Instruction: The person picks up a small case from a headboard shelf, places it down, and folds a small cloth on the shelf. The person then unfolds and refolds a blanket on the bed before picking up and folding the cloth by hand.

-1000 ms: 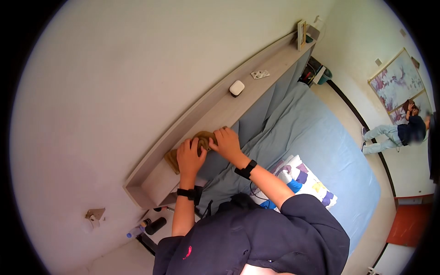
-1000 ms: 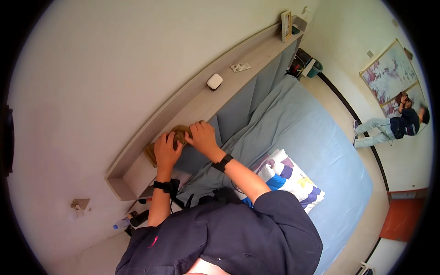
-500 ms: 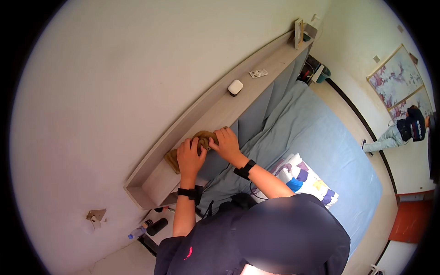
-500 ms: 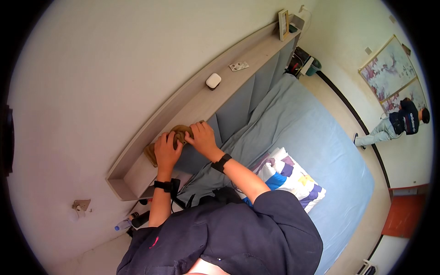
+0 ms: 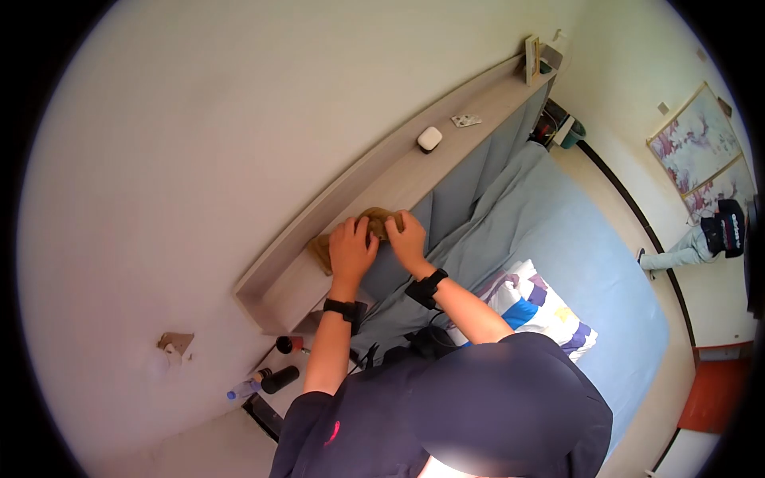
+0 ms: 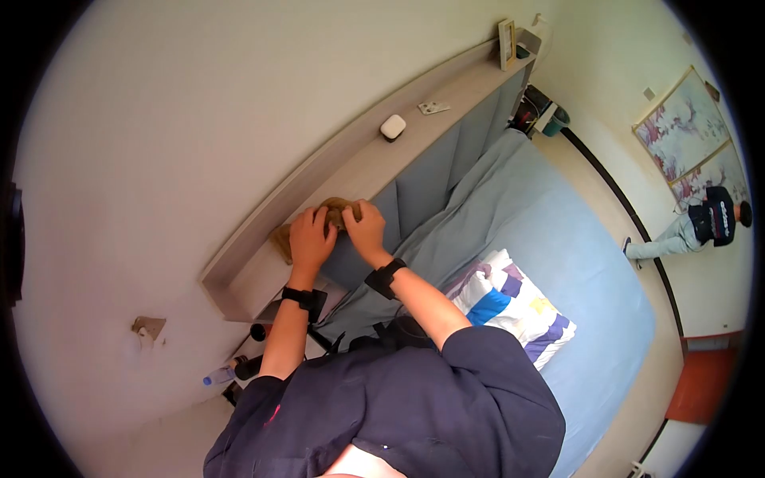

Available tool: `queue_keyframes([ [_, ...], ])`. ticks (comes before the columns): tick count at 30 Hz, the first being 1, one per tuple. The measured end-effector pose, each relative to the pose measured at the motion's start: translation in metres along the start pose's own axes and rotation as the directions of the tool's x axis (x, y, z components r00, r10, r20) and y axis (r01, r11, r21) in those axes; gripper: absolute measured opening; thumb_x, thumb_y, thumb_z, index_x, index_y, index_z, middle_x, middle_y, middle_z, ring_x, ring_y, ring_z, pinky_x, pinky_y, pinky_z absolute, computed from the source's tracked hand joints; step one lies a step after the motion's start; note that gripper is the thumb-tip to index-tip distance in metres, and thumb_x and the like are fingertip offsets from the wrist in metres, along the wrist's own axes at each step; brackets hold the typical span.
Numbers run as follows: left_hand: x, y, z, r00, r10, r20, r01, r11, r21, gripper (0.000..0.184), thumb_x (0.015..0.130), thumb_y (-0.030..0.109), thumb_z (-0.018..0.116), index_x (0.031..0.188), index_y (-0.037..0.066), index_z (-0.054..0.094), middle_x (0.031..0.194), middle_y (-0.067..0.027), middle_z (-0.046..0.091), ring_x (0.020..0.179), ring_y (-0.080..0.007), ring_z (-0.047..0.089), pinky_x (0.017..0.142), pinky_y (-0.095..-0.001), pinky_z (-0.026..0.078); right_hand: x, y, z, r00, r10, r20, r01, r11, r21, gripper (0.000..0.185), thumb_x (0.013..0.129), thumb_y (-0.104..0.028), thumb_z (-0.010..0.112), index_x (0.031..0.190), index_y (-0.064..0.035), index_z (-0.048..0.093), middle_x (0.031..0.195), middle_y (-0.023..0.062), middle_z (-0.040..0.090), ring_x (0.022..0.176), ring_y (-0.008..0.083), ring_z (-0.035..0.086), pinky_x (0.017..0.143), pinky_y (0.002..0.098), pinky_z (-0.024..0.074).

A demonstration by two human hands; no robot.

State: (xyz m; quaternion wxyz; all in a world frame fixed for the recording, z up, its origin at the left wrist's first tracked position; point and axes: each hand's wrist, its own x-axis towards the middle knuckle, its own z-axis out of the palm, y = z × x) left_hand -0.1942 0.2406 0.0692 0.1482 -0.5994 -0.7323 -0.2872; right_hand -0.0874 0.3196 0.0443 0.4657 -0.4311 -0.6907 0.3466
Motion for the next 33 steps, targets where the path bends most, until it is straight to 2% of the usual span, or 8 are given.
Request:
queue_keyframes([
  [13,-0.096,-0.014,-0.056,0.997,0.073,-0.009,-0.072,0.991,0.109,0.030,0.075,0.014,0.061,0.103,0.006,0.057,0.096,-0.0099,0.054,0.082,-0.0279,0.053,0.068,-0.0397,0.043,-0.116,-0.012,0.034,0.984,0.146,0.105,-0.156,0.983,0.094,0.029,0.089,-0.025,0.045,0.090,0.0022,0.054,0.080,0.0225,0.060,0.074,0.0401,0.057,0.065,0.0434,0.0444],
  [15,-0.122,-0.020,-0.064,0.995,0.101,0.004,-0.101,0.986,0.130,0.030,0.074,0.014,0.062,0.102,0.006,0.057,0.095,-0.0096,0.054,0.082,-0.0273,0.053,0.068,-0.0393,0.042,-0.139,-0.008,0.034,0.910,0.262,0.322,-0.297,0.953,0.062,0.030,0.089,-0.027,0.045,0.090,0.0013,0.054,0.083,0.0230,0.060,0.076,0.0409,0.058,0.066,0.0436,0.0447],
  [18,-0.168,-0.029,-0.085,0.982,0.132,0.135,-0.137,0.990,0.032,0.036,0.071,0.012,0.062,0.106,0.007,0.056,0.095,-0.0097,0.053,0.082,-0.0263,0.054,0.068,-0.0386,0.044,-0.176,-0.006,0.022,0.871,0.224,0.437,-0.249,0.968,0.000,0.030,0.087,-0.029,0.049,0.092,-0.0006,0.055,0.080,0.0223,0.060,0.074,0.0400,0.058,0.066,0.0416,0.0455],
  [22,-0.209,-0.021,-0.108,0.912,-0.013,0.411,0.113,0.969,-0.220,0.053,0.070,0.016,0.066,0.121,0.006,0.051,0.103,-0.0103,0.053,0.090,-0.0281,0.056,0.079,-0.0381,0.046,-0.207,-0.017,-0.009,0.843,0.179,0.507,-0.236,0.971,0.049,0.028,0.084,-0.029,0.054,0.092,-0.0025,0.057,0.076,0.0202,0.060,0.071,0.0374,0.059,0.064,0.0391,0.0467],
  [24,-0.235,-0.023,-0.090,0.883,-0.247,0.398,0.435,0.747,-0.502,0.062,0.071,0.026,0.070,0.125,0.005,0.048,0.113,-0.0111,0.052,0.092,-0.0262,0.058,0.082,-0.0356,0.046,-0.211,-0.026,-0.025,0.832,0.132,0.539,-0.182,0.982,0.041,0.025,0.081,-0.026,0.058,0.090,-0.0024,0.058,0.074,0.0181,0.060,0.068,0.0344,0.060,0.062,0.0371,0.0474],
  [26,-0.249,-0.029,-0.079,0.879,-0.197,0.434,0.424,0.738,-0.525,0.067,0.072,0.036,0.073,0.124,0.002,0.049,0.112,-0.0130,0.056,0.091,-0.0233,0.059,0.082,-0.0325,0.046,-0.210,-0.034,-0.037,0.834,0.080,0.546,-0.114,0.993,0.028,0.024,0.079,-0.025,0.060,0.088,-0.0027,0.058,0.074,0.0169,0.061,0.067,0.0331,0.060,0.060,0.0369,0.0475],
  [28,-0.237,-0.020,-0.091,0.606,0.037,0.794,0.624,0.597,-0.504,0.061,0.072,0.038,0.073,0.117,0.000,0.055,0.103,-0.0171,0.063,0.090,-0.0299,0.061,0.081,-0.0366,0.046,-0.203,-0.053,-0.052,0.787,-0.006,0.617,0.023,1.000,-0.019,0.023,0.078,-0.024,0.061,0.088,-0.0038,0.059,0.073,0.0166,0.060,0.067,0.0328,0.060,0.062,0.0371,0.0475],
  [33,-0.220,-0.010,-0.101,0.636,-0.020,0.771,0.719,0.378,-0.583,0.049,0.077,0.037,0.069,0.106,-0.002,0.061,0.093,-0.0111,0.066,0.085,-0.0179,0.061,0.078,-0.0304,0.046,-0.197,-0.040,-0.058,0.837,-0.220,0.502,0.247,0.969,0.012,0.023,0.078,-0.021,0.062,0.089,-0.0008,0.058,0.086,0.0154,0.059,0.085,0.0312,0.056,0.076,0.0369,0.0448],
])
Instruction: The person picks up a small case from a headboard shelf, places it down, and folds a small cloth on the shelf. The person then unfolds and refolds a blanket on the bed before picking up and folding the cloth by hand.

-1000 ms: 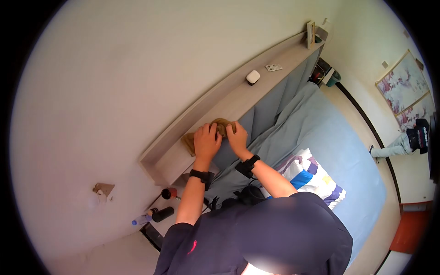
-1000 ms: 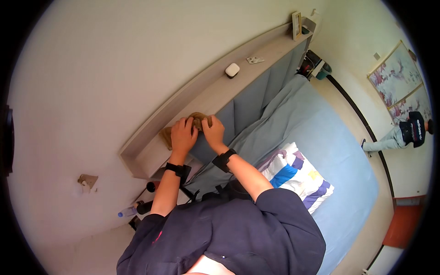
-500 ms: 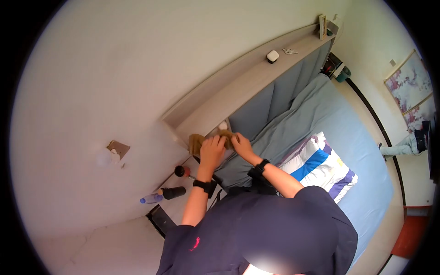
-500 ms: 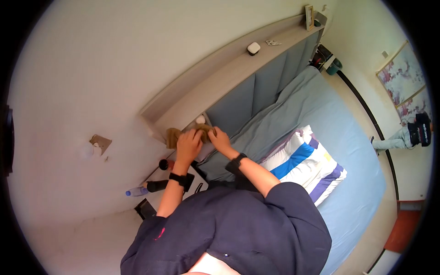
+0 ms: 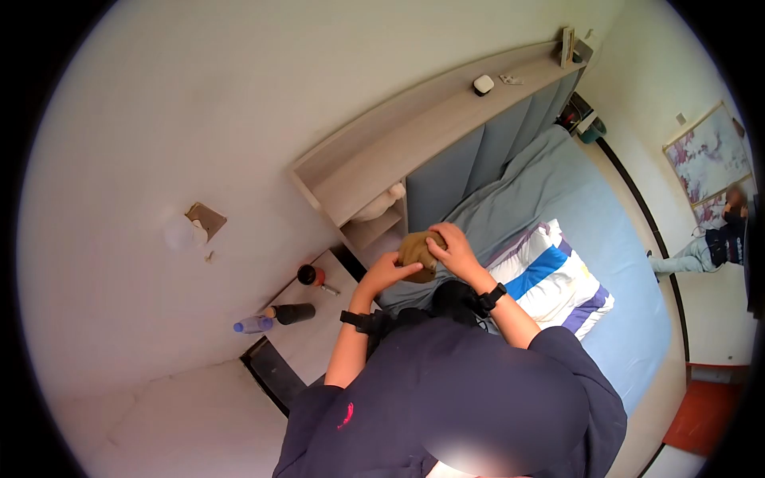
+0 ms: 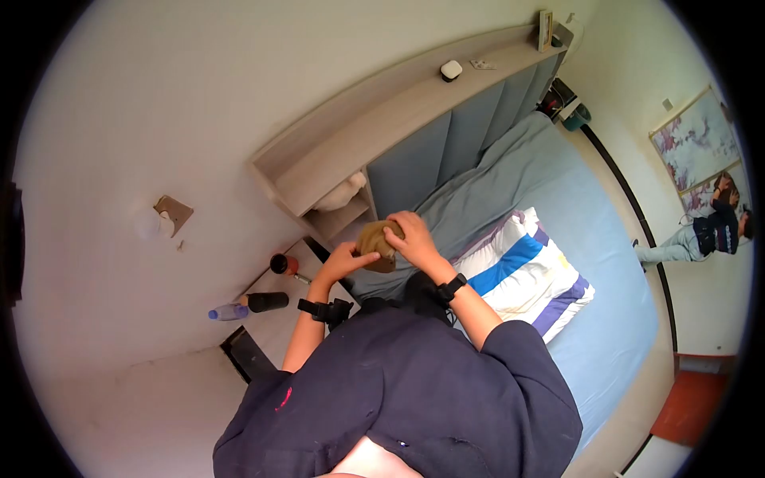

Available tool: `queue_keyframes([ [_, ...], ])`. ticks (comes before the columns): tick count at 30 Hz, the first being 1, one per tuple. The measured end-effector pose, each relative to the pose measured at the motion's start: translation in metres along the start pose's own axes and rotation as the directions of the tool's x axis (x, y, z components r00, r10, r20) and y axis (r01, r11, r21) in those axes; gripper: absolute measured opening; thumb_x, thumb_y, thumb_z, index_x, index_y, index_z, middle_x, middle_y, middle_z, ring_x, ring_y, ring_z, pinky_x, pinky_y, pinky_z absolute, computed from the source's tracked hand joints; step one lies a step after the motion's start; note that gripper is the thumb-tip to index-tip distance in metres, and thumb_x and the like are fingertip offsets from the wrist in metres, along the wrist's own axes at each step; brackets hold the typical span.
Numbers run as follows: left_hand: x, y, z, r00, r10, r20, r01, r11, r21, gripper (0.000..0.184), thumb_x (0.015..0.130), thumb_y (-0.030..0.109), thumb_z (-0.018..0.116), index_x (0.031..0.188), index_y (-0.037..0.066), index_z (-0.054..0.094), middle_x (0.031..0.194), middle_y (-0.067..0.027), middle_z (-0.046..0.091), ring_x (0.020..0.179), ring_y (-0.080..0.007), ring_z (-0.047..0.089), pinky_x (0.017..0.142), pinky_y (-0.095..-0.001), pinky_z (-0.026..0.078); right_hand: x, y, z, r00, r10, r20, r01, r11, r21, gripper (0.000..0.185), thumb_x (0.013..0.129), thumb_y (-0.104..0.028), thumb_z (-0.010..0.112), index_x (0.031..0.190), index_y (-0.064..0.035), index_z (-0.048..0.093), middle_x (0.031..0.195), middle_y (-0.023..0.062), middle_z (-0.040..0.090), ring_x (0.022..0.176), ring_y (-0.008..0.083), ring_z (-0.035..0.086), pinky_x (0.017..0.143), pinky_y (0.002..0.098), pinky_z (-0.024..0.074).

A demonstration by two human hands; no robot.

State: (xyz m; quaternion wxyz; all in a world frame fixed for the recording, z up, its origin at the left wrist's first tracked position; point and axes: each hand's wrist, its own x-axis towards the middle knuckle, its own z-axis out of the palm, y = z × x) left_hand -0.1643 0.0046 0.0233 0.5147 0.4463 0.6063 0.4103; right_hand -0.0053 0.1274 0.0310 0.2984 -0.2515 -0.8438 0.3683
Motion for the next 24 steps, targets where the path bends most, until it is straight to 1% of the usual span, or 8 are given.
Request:
queue_keyframes([
  [2,0.005,0.005,0.002,0.992,-0.027,-0.126,-0.001,0.976,-0.219,0.042,0.080,0.034,0.067,0.103,-0.001,0.062,0.092,-0.0060,0.065,0.082,-0.0111,0.058,0.077,-0.0266,0.045,0.002,0.000,-0.006,0.965,-0.137,-0.225,0.050,0.934,-0.354,0.026,0.078,-0.019,0.063,0.095,0.0002,0.057,0.090,0.0139,0.059,0.090,0.0303,0.054,0.081,0.0367,0.0432],
  [3,0.008,0.009,0.003,0.991,-0.019,-0.130,-0.010,0.976,-0.219,0.042,0.080,0.034,0.067,0.103,-0.001,0.062,0.092,-0.0060,0.065,0.082,-0.0111,0.058,0.077,-0.0266,0.045,0.002,0.002,-0.008,0.963,-0.146,-0.225,0.058,0.932,-0.358,0.026,0.078,-0.019,0.063,0.095,0.0002,0.057,0.090,0.0139,0.059,0.090,0.0303,0.054,0.081,0.0367,0.0432],
  [6,0.020,0.008,0.009,0.967,0.020,-0.255,-0.059,0.987,-0.149,0.032,0.084,0.027,0.061,0.099,-0.001,0.061,0.094,-0.0063,0.063,0.084,-0.0130,0.058,0.078,-0.0269,0.046,-0.004,0.001,-0.013,0.965,0.260,0.032,-0.262,0.954,0.145,0.032,0.081,-0.024,0.065,0.100,0.0002,0.055,0.090,0.0136,0.060,0.084,0.0242,0.059,0.074,0.0333,0.0477],
  [9,0.031,0.000,0.011,0.998,-0.057,0.005,0.053,0.885,-0.463,0.026,0.088,0.021,0.055,0.095,-0.003,0.059,0.095,-0.0067,0.059,0.086,-0.0145,0.058,0.080,-0.0285,0.047,-0.007,-0.010,-0.014,0.930,0.314,0.191,-0.345,0.925,0.160,0.037,0.081,-0.029,0.066,0.099,0.0004,0.055,0.093,0.0142,0.062,0.083,0.0227,0.062,0.068,0.0320,0.0491],
  [11,0.033,0.005,0.014,0.997,-0.059,0.049,0.073,0.920,-0.386,0.021,0.089,0.016,0.051,0.093,-0.003,0.058,0.095,-0.0068,0.056,0.085,-0.0144,0.058,0.077,-0.0285,0.049,-0.007,-0.001,-0.013,0.936,0.301,0.182,-0.330,0.930,0.164,0.039,0.080,-0.032,0.067,0.098,0.0008,0.056,0.091,0.0148,0.063,0.081,0.0239,0.063,0.068,0.0319,0.0492],
  [13,0.036,0.008,0.023,0.994,0.103,-0.026,-0.107,0.960,-0.258,0.020,0.089,0.016,0.051,0.093,-0.002,0.059,0.089,-0.0059,0.058,0.077,-0.0132,0.059,0.069,-0.0263,0.051,-0.005,0.006,-0.017,0.927,0.320,0.198,-0.345,0.932,0.110,0.030,0.083,-0.026,0.065,0.097,0.0003,0.058,0.082,0.0078,0.064,0.079,0.0134,0.061,0.065,0.0269,0.0482],
  [17,0.042,0.017,0.024,1.000,0.031,-0.003,-0.031,0.983,-0.182,0.020,0.089,0.017,0.053,0.094,-0.002,0.060,0.083,-0.0051,0.059,0.067,-0.0113,0.058,0.059,-0.0239,0.049,-0.002,0.007,-0.030,0.917,0.344,0.203,-0.373,0.918,0.132,0.028,0.083,-0.025,0.058,0.091,0.0018,0.057,0.074,0.0137,0.062,0.070,0.0228,0.061,0.064,0.0308,0.0472],
  [24,0.048,0.016,0.027,0.994,0.010,0.107,0.015,0.973,-0.230,0.038,0.082,0.025,0.066,0.108,0.002,0.052,0.082,-0.0039,0.058,0.063,-0.0089,0.054,0.054,-0.0221,0.042,-0.020,0.011,-0.029,0.857,0.443,0.263,-0.511,0.791,0.337,0.020,0.087,-0.018,0.051,0.092,0.0005,0.057,0.073,0.0051,0.057,0.070,0.0107,0.051,0.064,0.0268,0.0428],
])
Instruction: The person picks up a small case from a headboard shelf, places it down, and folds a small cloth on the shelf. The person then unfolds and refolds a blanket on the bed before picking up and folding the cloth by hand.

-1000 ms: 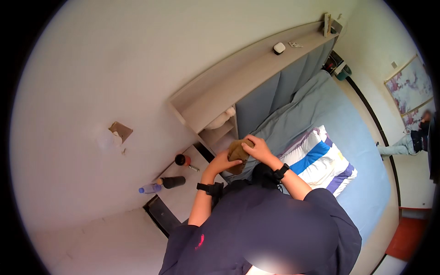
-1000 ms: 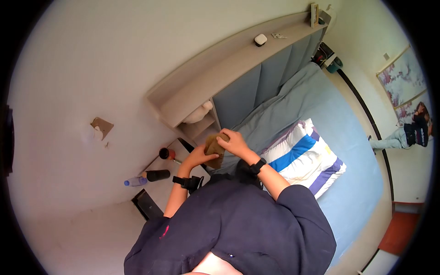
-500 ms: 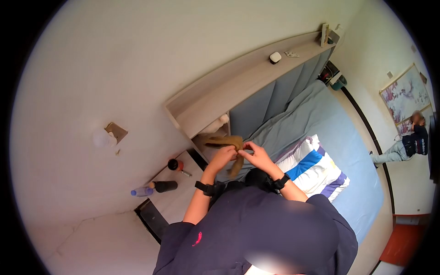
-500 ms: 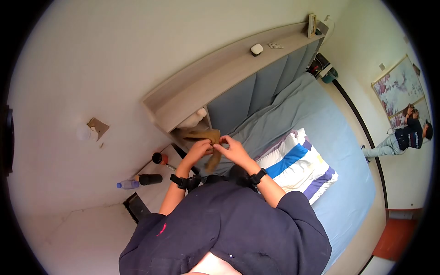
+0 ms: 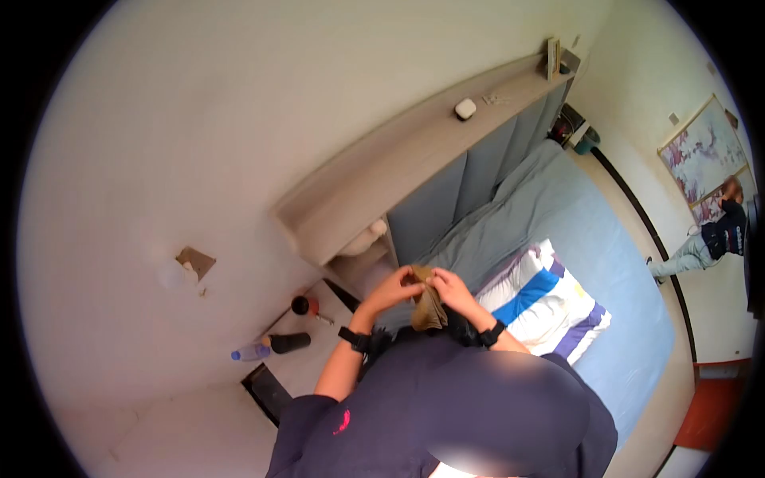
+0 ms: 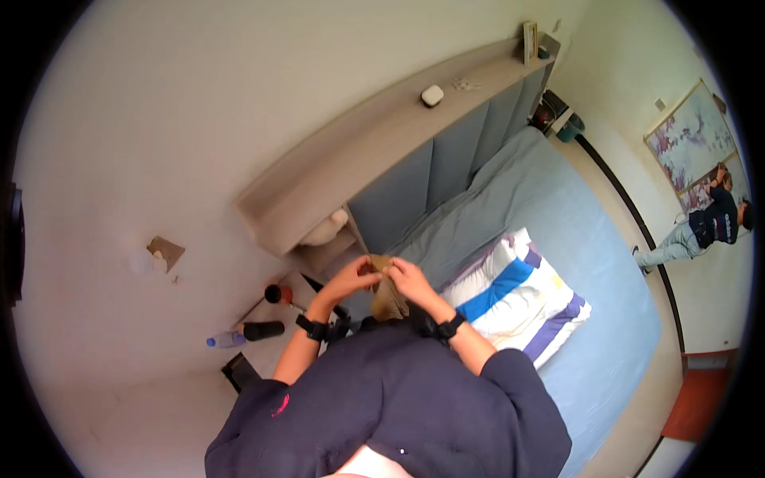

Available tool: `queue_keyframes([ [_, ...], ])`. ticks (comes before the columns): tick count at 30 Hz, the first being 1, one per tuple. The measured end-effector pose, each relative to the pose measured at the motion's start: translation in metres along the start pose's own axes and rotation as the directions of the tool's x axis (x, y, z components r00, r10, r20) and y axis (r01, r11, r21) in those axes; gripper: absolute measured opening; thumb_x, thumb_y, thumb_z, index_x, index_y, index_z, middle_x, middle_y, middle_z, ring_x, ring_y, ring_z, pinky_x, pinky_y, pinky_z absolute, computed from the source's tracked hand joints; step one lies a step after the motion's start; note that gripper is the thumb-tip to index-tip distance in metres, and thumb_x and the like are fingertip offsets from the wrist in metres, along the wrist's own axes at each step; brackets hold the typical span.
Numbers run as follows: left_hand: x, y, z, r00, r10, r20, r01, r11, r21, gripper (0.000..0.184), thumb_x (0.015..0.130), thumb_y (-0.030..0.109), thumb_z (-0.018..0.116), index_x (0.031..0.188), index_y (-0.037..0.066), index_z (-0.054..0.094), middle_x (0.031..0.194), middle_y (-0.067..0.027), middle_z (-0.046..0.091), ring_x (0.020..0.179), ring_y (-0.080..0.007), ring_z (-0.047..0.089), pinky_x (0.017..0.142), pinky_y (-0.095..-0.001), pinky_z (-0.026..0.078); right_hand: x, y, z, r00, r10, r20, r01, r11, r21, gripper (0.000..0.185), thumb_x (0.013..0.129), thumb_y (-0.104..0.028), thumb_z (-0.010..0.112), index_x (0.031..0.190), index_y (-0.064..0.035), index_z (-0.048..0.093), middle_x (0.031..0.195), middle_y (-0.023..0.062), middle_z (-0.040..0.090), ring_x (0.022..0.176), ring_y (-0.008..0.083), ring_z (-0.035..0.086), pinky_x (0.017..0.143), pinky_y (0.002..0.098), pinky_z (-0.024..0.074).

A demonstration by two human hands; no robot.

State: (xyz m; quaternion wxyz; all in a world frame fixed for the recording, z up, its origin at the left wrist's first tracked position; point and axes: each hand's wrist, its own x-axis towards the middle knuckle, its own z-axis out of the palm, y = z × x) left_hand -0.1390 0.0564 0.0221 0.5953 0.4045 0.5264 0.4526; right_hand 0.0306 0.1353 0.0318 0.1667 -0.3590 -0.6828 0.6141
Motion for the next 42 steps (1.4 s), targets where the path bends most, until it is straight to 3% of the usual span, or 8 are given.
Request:
queue_keyframes([
  [11,0.001,0.003,0.004,0.992,0.028,-0.123,-0.003,0.980,0.201,0.043,0.076,0.028,0.067,0.102,0.003,0.043,0.086,-0.0062,0.051,0.077,-0.0137,0.050,0.067,-0.0264,0.042,0.012,-0.005,0.009,0.969,0.116,0.216,-0.194,0.901,0.388,0.032,0.092,-0.033,0.054,0.099,-0.0018,0.055,0.096,0.0024,0.059,0.087,0.0075,0.054,0.075,0.0239,0.0444],
  [18,-0.014,0.024,-0.004,0.977,0.209,-0.054,-0.134,0.783,0.607,0.038,0.071,0.019,0.061,0.100,0.000,0.043,0.090,-0.0204,0.052,0.082,-0.0316,0.052,0.073,-0.0383,0.042,0.012,-0.031,0.008,0.967,-0.183,0.175,0.236,0.899,-0.369,0.027,0.088,-0.028,0.055,0.075,-0.0039,0.059,0.059,0.0096,0.057,0.056,0.0214,0.056,0.052,0.0354,0.0414],
  [25,-0.029,0.045,-0.034,0.996,0.071,0.058,-0.091,0.773,0.628,0.031,0.071,0.018,0.059,0.093,0.000,0.048,0.077,-0.0126,0.050,0.071,-0.0191,0.050,0.062,-0.0310,0.041,0.008,-0.047,0.009,0.833,-0.480,0.275,0.547,0.641,-0.538,0.028,0.087,-0.027,0.051,0.076,-0.0042,0.061,0.072,0.0157,0.062,0.068,0.0327,0.060,0.059,0.0387,0.0457],
  [28,-0.036,0.046,-0.050,1.000,0.018,0.004,-0.017,0.849,0.529,0.021,0.072,0.012,0.055,0.089,0.001,0.050,0.076,-0.0065,0.052,0.072,-0.0132,0.051,0.061,-0.0271,0.040,0.011,-0.040,0.002,0.948,-0.247,0.203,0.283,0.944,-0.171,0.030,0.088,-0.029,0.051,0.074,-0.0047,0.061,0.067,0.0110,0.061,0.062,0.0247,0.059,0.059,0.0333,0.0460],
  [31,-0.045,0.016,-0.074,0.970,0.061,-0.236,-0.082,0.994,-0.078,0.016,0.072,0.001,0.047,0.086,0.004,0.056,0.073,0.0054,0.050,0.064,-0.0060,0.043,0.056,-0.0208,0.034,0.024,-0.019,-0.019,0.972,-0.128,0.196,0.086,0.974,0.211,0.032,0.090,-0.029,0.051,0.074,-0.0019,0.058,0.065,0.0050,0.059,0.062,0.0142,0.054,0.061,0.0279,0.0435],
  [35,-0.042,0.040,-0.052,0.924,0.034,-0.380,-0.082,0.990,-0.111,0.017,0.071,0.000,0.046,0.085,0.006,0.053,0.071,0.0049,0.046,0.063,-0.0037,0.040,0.055,-0.0193,0.031,0.032,-0.019,-0.014,0.940,-0.342,-0.011,0.306,0.854,-0.421,0.026,0.090,-0.025,0.054,0.081,-0.0009,0.058,0.072,0.0071,0.060,0.070,0.0159,0.057,0.065,0.0298,0.0446],
  [39,-0.020,0.052,-0.038,0.926,0.012,-0.378,-0.165,0.912,-0.375,0.014,0.073,0.001,0.047,0.086,0.007,0.051,0.074,0.0035,0.048,0.068,-0.0054,0.046,0.061,-0.0185,0.035,0.030,-0.044,0.006,0.944,-0.297,-0.143,0.244,0.921,-0.302,0.023,0.088,-0.023,0.057,0.088,0.0002,0.058,0.080,0.0082,0.063,0.079,0.0148,0.060,0.070,0.0291,0.0460],
  [42,-0.019,0.065,-0.027,0.951,-0.004,-0.308,-0.155,0.857,-0.491,0.011,0.077,0.004,0.050,0.087,0.009,0.051,0.080,0.0029,0.049,0.076,-0.0063,0.049,0.068,-0.0198,0.039,0.029,-0.055,0.022,0.986,-0.169,-0.006,0.166,0.963,0.212,0.026,0.086,-0.023,0.061,0.095,0.0011,0.058,0.086,0.0106,0.065,0.083,0.0138,0.061,0.072,0.0275,0.0474],
])
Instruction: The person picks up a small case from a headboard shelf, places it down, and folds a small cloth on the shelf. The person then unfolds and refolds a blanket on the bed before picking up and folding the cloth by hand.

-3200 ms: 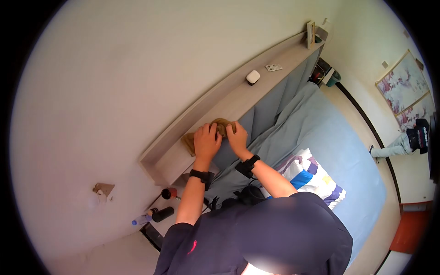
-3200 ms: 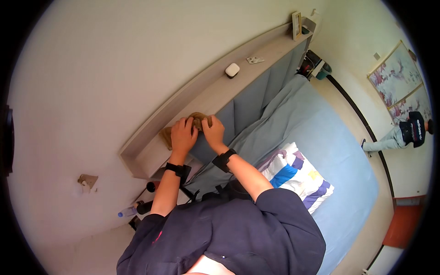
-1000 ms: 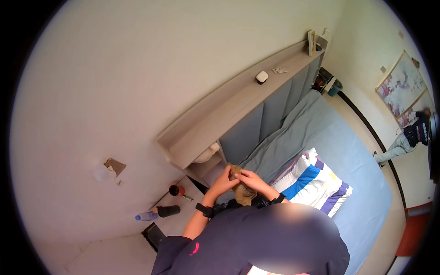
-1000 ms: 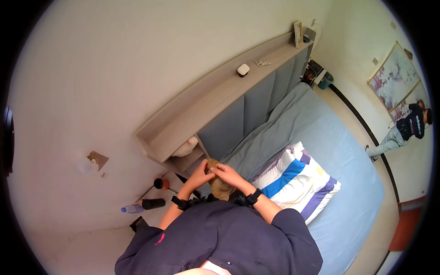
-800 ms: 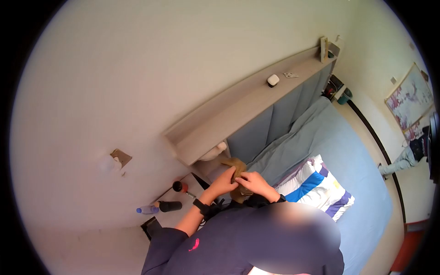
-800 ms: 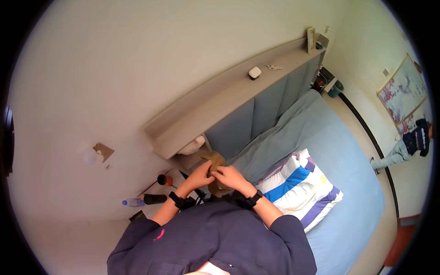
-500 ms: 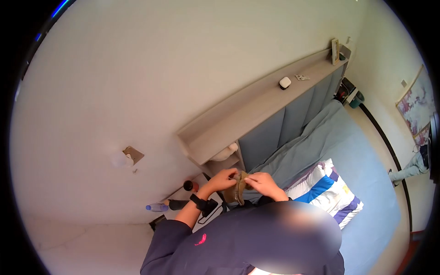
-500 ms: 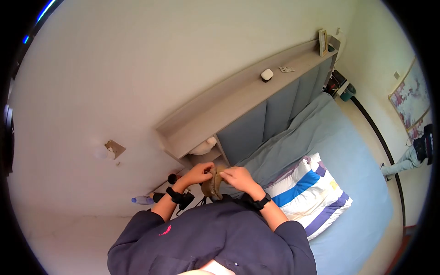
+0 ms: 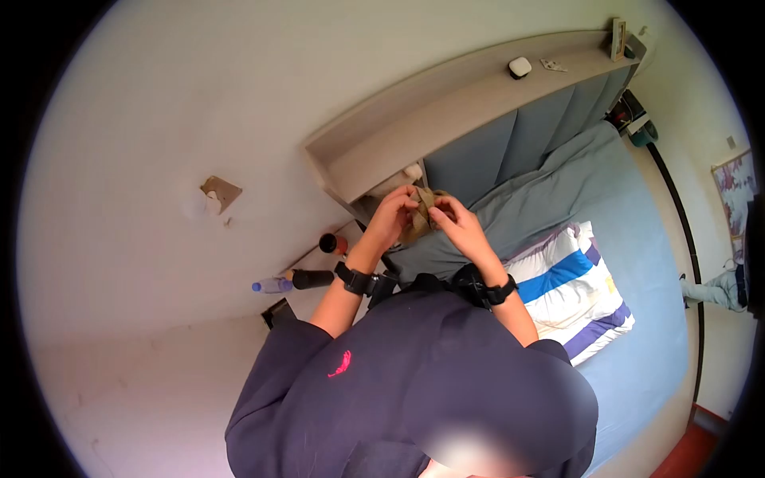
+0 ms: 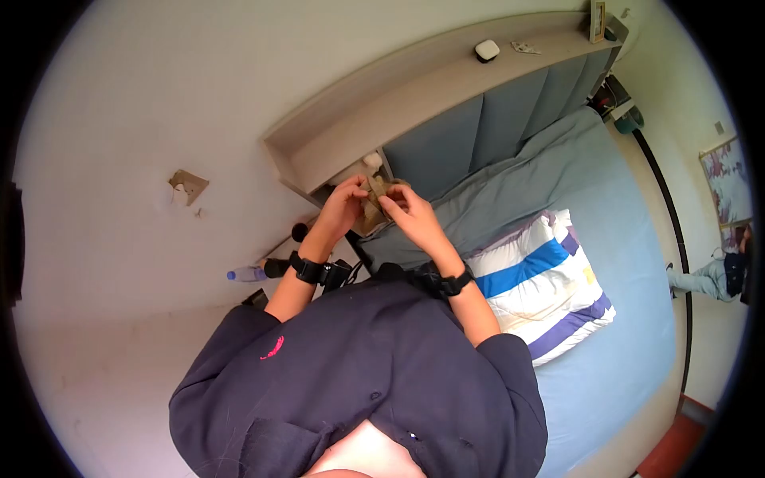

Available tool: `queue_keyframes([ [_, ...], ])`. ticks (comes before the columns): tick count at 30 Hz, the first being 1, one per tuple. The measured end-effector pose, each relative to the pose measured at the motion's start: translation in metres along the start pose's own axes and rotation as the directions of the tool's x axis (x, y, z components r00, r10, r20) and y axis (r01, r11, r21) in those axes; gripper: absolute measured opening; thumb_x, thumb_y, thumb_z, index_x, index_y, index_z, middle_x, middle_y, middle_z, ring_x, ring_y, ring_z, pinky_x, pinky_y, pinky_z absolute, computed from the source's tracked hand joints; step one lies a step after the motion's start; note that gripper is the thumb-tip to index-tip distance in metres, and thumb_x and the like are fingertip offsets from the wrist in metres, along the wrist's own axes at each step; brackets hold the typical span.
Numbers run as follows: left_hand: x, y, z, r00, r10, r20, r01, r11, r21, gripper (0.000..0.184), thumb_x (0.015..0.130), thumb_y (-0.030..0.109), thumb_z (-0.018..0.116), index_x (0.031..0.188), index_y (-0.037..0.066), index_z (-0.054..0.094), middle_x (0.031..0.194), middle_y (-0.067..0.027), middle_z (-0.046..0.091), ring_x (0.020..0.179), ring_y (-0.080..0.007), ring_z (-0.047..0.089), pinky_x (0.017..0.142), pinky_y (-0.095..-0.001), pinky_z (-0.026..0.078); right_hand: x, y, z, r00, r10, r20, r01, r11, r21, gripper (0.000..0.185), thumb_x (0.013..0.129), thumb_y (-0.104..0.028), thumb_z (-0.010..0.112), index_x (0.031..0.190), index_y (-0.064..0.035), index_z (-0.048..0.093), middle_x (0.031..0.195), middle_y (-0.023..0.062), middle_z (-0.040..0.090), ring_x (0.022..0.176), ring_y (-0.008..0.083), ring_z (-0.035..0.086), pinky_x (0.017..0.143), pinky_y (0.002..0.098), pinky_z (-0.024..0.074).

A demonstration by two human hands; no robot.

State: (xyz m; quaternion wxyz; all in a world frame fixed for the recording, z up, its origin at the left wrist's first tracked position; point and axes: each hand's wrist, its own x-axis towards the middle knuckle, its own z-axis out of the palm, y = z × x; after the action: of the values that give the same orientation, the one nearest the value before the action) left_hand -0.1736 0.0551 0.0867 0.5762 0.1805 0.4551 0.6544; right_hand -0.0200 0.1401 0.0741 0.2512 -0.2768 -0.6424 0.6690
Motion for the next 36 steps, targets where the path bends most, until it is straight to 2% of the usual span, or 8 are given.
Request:
queue_keyframes([
  [7,0.001,0.002,0.010,0.996,-0.025,0.085,0.015,0.992,0.124,0.008,0.082,0.008,0.052,0.089,0.011,0.050,0.085,0.0036,0.050,0.082,-0.0059,0.050,0.074,-0.0219,0.041,-0.004,-0.012,-0.005,0.996,-0.052,-0.078,0.034,0.976,-0.217,0.030,0.087,-0.027,0.059,0.096,0.0018,0.059,0.074,0.0138,0.065,0.070,0.0160,0.064,0.065,0.0278,0.0487],
  [10,0.003,-0.003,0.003,0.999,-0.023,0.026,0.018,0.984,0.179,0.007,0.081,0.008,0.051,0.087,0.010,0.052,0.081,0.0040,0.049,0.077,-0.0053,0.048,0.068,-0.0204,0.039,-0.007,-0.017,-0.016,0.997,-0.064,-0.033,0.044,0.910,-0.413,0.030,0.091,-0.026,0.055,0.095,0.0034,0.058,0.071,0.0041,0.062,0.065,0.0091,0.054,0.061,0.0251,0.0440],
  [12,0.004,0.000,-0.011,0.999,-0.020,-0.033,0.026,0.976,0.214,0.006,0.080,0.008,0.051,0.086,0.010,0.052,0.079,0.0043,0.049,0.074,-0.0049,0.047,0.065,-0.0197,0.038,-0.005,-0.010,-0.030,0.963,-0.169,-0.208,0.074,0.915,-0.398,0.029,0.092,-0.028,0.051,0.095,0.0001,0.058,0.069,0.0172,0.058,0.063,0.0158,0.058,0.059,0.0316,0.0446],
  [15,-0.004,0.020,-0.039,0.944,0.294,-0.148,-0.260,0.943,0.209,0.007,0.078,0.005,0.048,0.084,0.008,0.052,0.077,0.0047,0.047,0.070,-0.0045,0.044,0.061,-0.0191,0.035,0.002,0.013,-0.082,0.830,-0.206,-0.518,0.072,0.961,-0.265,0.033,0.096,-0.029,0.045,0.095,0.0014,0.057,0.080,0.0060,0.059,0.075,0.0116,0.050,0.072,0.0265,0.0431],
  [17,-0.017,0.037,-0.048,0.911,0.386,-0.144,-0.356,0.914,0.196,0.008,0.077,0.004,0.048,0.083,0.008,0.052,0.077,0.0046,0.047,0.070,-0.0046,0.044,0.062,-0.0191,0.035,0.001,0.016,-0.115,0.786,-0.091,-0.612,0.152,0.987,0.048,0.031,0.096,-0.028,0.046,0.098,0.0012,0.057,0.086,0.0022,0.058,0.079,0.0078,0.050,0.074,0.0219,0.0413],
  [22,-0.034,0.040,-0.026,0.891,0.437,-0.118,-0.333,0.810,0.483,0.020,0.075,-0.001,0.041,0.089,0.005,0.055,0.079,0.0017,0.050,0.074,-0.0073,0.044,0.065,-0.0223,0.037,-0.009,0.020,-0.120,0.862,-0.182,-0.474,0.110,0.978,-0.175,0.027,0.094,-0.025,0.050,0.095,0.0013,0.057,0.083,-0.0017,0.056,0.077,0.0042,0.048,0.071,0.0189,0.0394],
  [31,-0.048,0.017,-0.064,0.900,0.364,-0.240,-0.183,0.816,0.548,0.025,0.074,-0.006,0.046,0.092,-0.001,0.062,0.092,-0.0023,0.060,0.085,-0.0093,0.053,0.076,-0.0211,0.040,-0.026,0.034,-0.129,0.829,0.173,-0.532,-0.213,0.977,-0.015,0.044,0.094,-0.040,0.049,0.069,-0.0031,0.052,0.064,-0.0056,0.045,0.063,0.0057,0.039,0.060,0.0206,0.0359],
  [36,-0.054,0.019,-0.056,0.850,0.438,-0.293,-0.278,0.845,0.456,0.027,0.076,-0.007,0.049,0.099,-0.001,0.062,0.099,-0.0046,0.058,0.090,-0.0105,0.054,0.082,-0.0222,0.041,0.008,0.002,-0.122,0.826,0.044,-0.562,-0.024,0.999,0.043,0.042,0.095,-0.039,0.047,0.077,-0.0014,0.055,0.072,-0.0037,0.049,0.070,0.0062,0.042,0.067,0.0216,0.0374],
])
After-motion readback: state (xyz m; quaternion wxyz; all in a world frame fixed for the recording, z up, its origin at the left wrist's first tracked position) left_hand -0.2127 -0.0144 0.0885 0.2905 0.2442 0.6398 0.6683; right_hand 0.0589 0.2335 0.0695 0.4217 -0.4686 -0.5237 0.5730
